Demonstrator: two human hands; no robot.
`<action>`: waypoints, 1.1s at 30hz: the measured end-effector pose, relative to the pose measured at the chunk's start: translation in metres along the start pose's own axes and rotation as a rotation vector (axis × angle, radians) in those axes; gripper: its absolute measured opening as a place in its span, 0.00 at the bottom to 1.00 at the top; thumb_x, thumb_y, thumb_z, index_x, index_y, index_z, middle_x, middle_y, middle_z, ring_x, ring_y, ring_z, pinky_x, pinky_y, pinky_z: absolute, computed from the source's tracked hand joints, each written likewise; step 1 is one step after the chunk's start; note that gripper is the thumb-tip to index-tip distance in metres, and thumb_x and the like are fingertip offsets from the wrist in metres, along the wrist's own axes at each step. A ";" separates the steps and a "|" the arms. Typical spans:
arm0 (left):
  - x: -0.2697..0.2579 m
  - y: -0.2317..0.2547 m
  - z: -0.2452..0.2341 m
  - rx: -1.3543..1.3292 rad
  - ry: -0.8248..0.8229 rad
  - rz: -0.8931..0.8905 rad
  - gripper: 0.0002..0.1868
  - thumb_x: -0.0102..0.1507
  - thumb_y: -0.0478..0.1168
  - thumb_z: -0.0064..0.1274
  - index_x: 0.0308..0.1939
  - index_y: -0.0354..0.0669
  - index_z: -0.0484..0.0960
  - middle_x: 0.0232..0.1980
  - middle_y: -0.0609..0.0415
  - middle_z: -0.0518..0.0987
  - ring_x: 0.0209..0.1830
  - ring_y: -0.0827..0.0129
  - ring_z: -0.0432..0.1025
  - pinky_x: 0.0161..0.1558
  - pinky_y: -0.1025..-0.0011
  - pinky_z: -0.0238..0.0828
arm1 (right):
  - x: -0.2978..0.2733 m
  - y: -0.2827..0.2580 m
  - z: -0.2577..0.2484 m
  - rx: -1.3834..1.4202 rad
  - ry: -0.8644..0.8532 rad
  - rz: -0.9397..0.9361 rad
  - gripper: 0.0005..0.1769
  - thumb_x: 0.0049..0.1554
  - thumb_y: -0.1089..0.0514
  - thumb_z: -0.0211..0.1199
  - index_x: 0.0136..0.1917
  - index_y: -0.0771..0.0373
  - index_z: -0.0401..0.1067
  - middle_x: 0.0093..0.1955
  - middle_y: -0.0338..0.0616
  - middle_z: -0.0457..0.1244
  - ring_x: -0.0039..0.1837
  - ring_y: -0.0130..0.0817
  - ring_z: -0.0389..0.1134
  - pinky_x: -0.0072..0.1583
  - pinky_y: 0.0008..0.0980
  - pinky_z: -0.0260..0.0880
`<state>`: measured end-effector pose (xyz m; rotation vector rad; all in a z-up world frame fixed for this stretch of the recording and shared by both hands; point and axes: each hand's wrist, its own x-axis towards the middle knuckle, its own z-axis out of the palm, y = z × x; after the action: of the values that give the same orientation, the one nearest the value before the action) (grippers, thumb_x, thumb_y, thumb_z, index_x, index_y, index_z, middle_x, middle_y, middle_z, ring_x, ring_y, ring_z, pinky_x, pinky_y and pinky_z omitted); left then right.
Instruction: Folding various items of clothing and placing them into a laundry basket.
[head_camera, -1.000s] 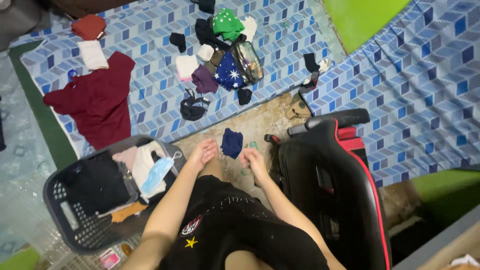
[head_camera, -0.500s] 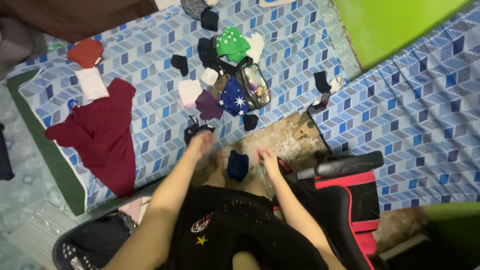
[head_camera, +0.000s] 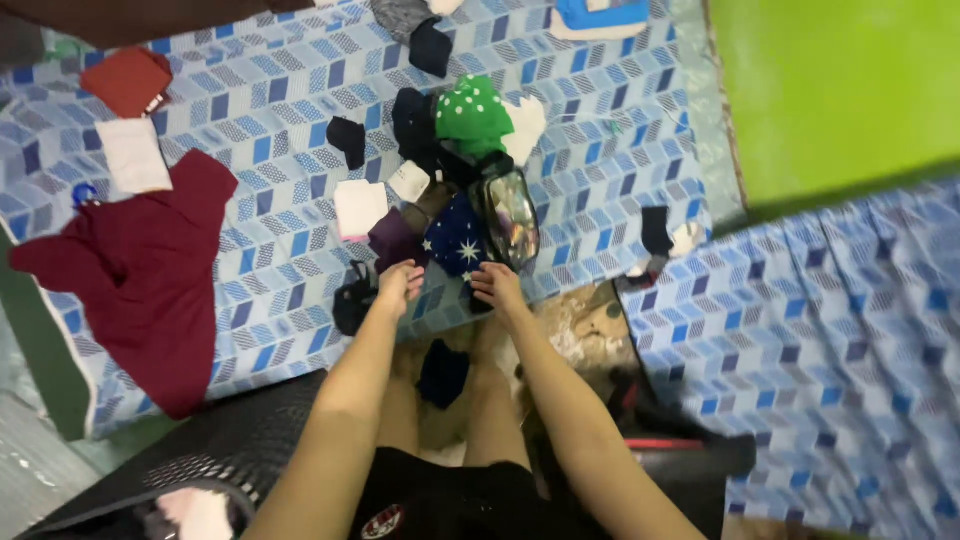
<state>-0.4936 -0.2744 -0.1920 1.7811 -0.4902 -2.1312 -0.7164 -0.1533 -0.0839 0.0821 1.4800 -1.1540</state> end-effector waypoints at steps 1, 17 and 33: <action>0.013 -0.003 0.012 -0.010 0.008 0.000 0.20 0.63 0.34 0.45 0.59 0.47 0.78 0.47 0.52 0.85 0.33 0.70 0.74 0.31 0.71 0.66 | 0.022 0.000 -0.002 -0.009 -0.007 0.005 0.17 0.63 0.51 0.53 0.61 0.58 0.69 0.51 0.46 0.71 0.46 0.35 0.73 0.48 0.36 0.74; 0.214 -0.050 0.090 1.047 0.276 0.265 0.53 0.46 0.49 0.75 0.71 0.50 0.63 0.63 0.39 0.73 0.66 0.44 0.64 0.64 0.54 0.63 | 0.359 0.192 -0.062 0.003 0.133 -0.087 0.31 0.54 0.53 0.65 0.70 0.59 0.70 0.57 0.44 0.66 0.56 0.40 0.65 0.55 0.44 0.67; -0.087 -0.010 0.114 0.107 -0.153 0.328 0.15 0.55 0.40 0.53 0.43 0.37 0.85 0.37 0.47 0.84 0.34 0.59 0.79 0.40 0.64 0.76 | 0.035 -0.042 -0.014 -0.060 -0.217 -0.072 0.34 0.57 0.41 0.62 0.70 0.62 0.66 0.62 0.53 0.66 0.61 0.47 0.68 0.61 0.44 0.72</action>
<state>-0.5913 -0.2193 -0.1017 1.4731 -0.8844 -2.0471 -0.7629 -0.1841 -0.0896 -0.1351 1.3324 -1.1370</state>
